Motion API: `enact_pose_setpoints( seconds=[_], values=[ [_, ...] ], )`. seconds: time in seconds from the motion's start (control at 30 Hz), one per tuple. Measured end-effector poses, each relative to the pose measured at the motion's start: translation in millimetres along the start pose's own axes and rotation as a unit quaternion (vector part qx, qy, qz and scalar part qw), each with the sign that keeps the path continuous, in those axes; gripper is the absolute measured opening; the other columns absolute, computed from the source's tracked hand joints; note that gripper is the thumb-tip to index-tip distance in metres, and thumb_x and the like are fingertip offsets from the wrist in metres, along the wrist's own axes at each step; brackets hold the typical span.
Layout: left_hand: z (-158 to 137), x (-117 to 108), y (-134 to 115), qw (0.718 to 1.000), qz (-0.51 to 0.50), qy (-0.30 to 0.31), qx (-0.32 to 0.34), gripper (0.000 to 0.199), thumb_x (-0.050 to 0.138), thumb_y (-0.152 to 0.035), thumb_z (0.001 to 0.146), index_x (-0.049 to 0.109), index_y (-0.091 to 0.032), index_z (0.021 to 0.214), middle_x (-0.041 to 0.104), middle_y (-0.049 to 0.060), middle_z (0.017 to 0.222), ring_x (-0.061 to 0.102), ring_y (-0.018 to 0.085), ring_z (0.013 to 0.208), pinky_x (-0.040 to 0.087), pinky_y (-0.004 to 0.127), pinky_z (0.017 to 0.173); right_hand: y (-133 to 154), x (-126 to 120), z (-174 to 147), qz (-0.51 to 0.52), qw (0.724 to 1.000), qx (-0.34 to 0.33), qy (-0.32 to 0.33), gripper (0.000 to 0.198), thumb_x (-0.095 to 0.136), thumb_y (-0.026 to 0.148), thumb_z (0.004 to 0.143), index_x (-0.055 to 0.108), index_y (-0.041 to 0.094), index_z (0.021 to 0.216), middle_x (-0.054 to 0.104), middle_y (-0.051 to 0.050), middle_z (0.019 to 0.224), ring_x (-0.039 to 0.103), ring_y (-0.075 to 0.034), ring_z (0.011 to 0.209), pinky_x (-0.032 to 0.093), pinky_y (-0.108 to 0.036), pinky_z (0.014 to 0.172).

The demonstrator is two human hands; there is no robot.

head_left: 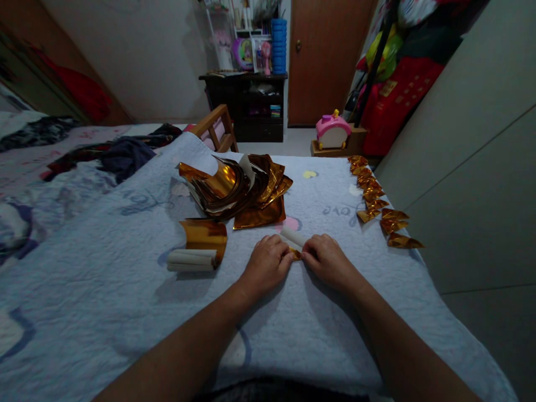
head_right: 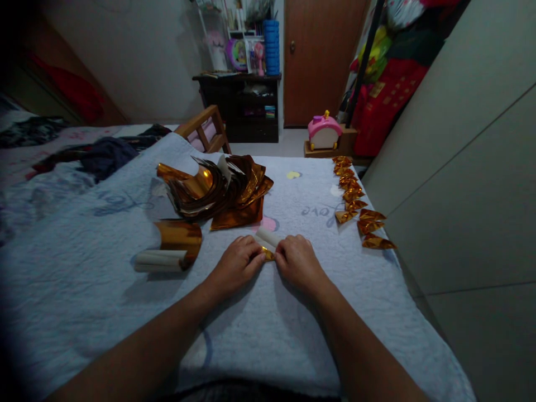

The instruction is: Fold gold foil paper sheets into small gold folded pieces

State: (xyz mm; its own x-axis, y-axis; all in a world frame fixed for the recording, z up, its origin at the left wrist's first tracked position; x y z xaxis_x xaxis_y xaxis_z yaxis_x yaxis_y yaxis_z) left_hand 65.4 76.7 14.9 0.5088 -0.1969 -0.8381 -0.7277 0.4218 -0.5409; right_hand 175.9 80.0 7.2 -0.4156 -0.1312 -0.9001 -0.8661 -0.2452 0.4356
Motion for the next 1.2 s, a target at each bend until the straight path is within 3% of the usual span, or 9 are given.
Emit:
enact_pose_setpoints(
  seconds=[0.47, 1.2],
  values=[
    [-0.2, 0.8, 5.1, 0.998, 0.046, -0.014, -0.034, 0.017, 0.056, -0.022, 0.094, 0.062, -0.018, 0.078, 0.061, 0.006, 0.091, 0.055, 0.023, 0.094, 0.042, 0.037, 0.084, 0.9, -1.7, -1.3, -0.04, 0.998, 0.046, 0.002, 0.015, 0.06, 0.023, 0.092, 0.07, 0.016, 0.084, 0.071, -0.008, 0.088, 0.059, -0.022, 0.088, 0.033, -0.031, 0.076],
    [-1.4, 5.1, 4.0, 0.997, 0.073, -0.009, -0.03, 0.017, 0.053, -0.024, 0.095, 0.06, -0.019, 0.081, 0.061, 0.007, 0.093, 0.054, 0.024, 0.094, 0.042, 0.039, 0.085, 1.9, 3.3, -0.8, -0.086, 0.995, 0.049, 0.002, 0.018, 0.053, 0.024, 0.097, 0.069, 0.017, 0.089, 0.07, -0.01, 0.094, 0.059, -0.025, 0.092, 0.033, -0.034, 0.077]
  ],
)
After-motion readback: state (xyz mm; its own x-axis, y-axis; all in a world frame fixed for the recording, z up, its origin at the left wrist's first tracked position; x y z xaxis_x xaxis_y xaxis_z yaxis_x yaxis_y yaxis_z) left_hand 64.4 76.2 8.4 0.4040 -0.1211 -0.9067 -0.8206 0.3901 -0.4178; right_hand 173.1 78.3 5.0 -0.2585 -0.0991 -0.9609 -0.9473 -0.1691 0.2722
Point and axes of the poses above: each hand's wrist, its own z-axis towards the middle knuckle, its own x-axis out of the palm, y = z × x, the point moved 10 cm from there along z, towards the middle knuckle
